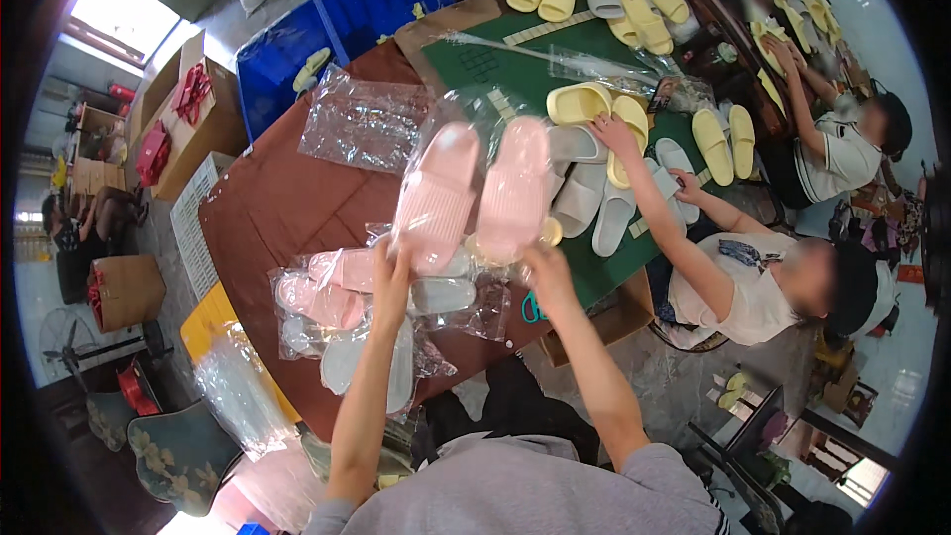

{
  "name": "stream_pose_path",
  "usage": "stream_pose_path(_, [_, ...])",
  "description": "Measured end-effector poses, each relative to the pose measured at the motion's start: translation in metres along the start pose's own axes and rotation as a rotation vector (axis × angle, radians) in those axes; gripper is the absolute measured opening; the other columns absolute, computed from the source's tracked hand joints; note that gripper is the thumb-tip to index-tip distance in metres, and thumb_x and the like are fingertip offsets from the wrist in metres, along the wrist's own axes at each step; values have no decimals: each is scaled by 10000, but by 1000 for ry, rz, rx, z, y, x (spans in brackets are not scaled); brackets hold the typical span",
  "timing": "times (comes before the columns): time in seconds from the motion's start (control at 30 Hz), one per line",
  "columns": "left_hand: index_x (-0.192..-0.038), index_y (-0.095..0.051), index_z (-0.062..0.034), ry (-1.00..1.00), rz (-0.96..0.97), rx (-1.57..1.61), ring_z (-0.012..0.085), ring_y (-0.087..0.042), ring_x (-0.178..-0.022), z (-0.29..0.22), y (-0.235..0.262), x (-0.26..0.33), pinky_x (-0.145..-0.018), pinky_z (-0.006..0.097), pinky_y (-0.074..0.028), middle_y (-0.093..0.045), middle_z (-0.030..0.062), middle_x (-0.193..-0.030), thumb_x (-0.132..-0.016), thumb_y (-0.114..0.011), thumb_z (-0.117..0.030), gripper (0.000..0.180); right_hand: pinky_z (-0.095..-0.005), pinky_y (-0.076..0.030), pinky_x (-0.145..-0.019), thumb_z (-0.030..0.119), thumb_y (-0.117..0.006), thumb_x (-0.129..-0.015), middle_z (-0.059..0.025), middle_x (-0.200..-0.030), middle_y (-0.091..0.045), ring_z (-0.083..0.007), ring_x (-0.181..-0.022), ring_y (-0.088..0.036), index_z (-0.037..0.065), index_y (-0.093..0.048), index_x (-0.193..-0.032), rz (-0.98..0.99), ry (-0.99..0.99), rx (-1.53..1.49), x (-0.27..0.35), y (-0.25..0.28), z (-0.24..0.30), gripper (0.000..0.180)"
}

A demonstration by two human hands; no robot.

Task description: The person removes slippers from a large bag, places them into plastic bags, and arranges the bagged slippers on a table.

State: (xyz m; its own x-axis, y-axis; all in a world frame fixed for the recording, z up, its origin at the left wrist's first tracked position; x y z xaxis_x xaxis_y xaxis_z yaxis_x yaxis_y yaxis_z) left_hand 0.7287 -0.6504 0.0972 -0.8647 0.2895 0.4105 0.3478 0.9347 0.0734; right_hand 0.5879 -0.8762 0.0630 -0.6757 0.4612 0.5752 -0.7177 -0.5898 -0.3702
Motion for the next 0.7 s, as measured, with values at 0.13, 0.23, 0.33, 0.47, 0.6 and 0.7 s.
stream_pose_path(0.13, [-1202,-482,32,-27,95,-47,135,-607,-784,-26,-45,-56,-644,280,-543,-611,88,-900,-938,-513,-173,336,-193,-352,-548,92,-627,-836,46,-773,-517,-34,-628,-437,29,-568,-1057,-56,151,-159,-30,21,29,237])
stream_pose_path(0.23, [-1220,-469,47,70,95,-37,189,-658,-756,17,-38,-62,-637,293,-565,-654,162,-924,-935,-488,-98,320,-159,-332,-542,115,-662,-817,49,-820,-556,-22,-634,-447,71,-531,-1177,-47,-21,-192,-13,29,-22,386])
stream_pose_path(0.33, [-1213,-467,32,217,105,10,201,-666,-799,55,-37,-47,-654,279,-556,-659,173,-967,-934,-490,-103,311,-175,-338,-482,61,-645,-799,42,-831,-563,-38,-588,-441,117,-491,-1255,-89,-182,-181,0,51,-56,485])
stream_pose_path(0.47, [-1271,-388,-4,311,138,17,276,-661,-870,86,-61,-61,-692,348,-569,-616,192,-1061,-925,-507,-94,376,-186,-355,-480,-49,-497,-764,33,-879,-565,-54,-586,-444,172,-482,-1299,-65,-179,-135,-33,85,-68,580])
stream_pose_path(0.6, [-1438,-117,-139,423,144,60,365,-637,-901,107,-66,-71,-703,433,-570,-483,244,-1242,-880,-558,-105,712,-200,-313,-437,-44,-405,-809,27,-864,-557,-41,-532,-373,226,-394,-1411,-159,31,162,-56,53,-4,660])
stream_pose_path(0.7, [-1455,119,-254,639,214,231,378,-618,-903,107,-111,-46,-709,490,-559,-398,242,-1332,-799,-666,-260,1023,-183,-308,-459,-50,-391,-806,51,-863,-555,-29,-567,-370,205,-449,-1381,-133,129,188,-53,54,42,632])
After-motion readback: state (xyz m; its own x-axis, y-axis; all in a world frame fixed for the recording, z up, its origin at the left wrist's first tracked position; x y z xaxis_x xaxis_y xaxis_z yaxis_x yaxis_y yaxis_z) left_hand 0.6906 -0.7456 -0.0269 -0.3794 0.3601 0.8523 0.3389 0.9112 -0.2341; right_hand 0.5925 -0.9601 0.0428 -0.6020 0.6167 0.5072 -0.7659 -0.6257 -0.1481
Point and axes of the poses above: each hand's wrist, its own x-axis away from the middle knuckle, its own y-axis out of the back of the hand, z = x × y, the point moved 7 cm from there along -x, towards the middle knuckle
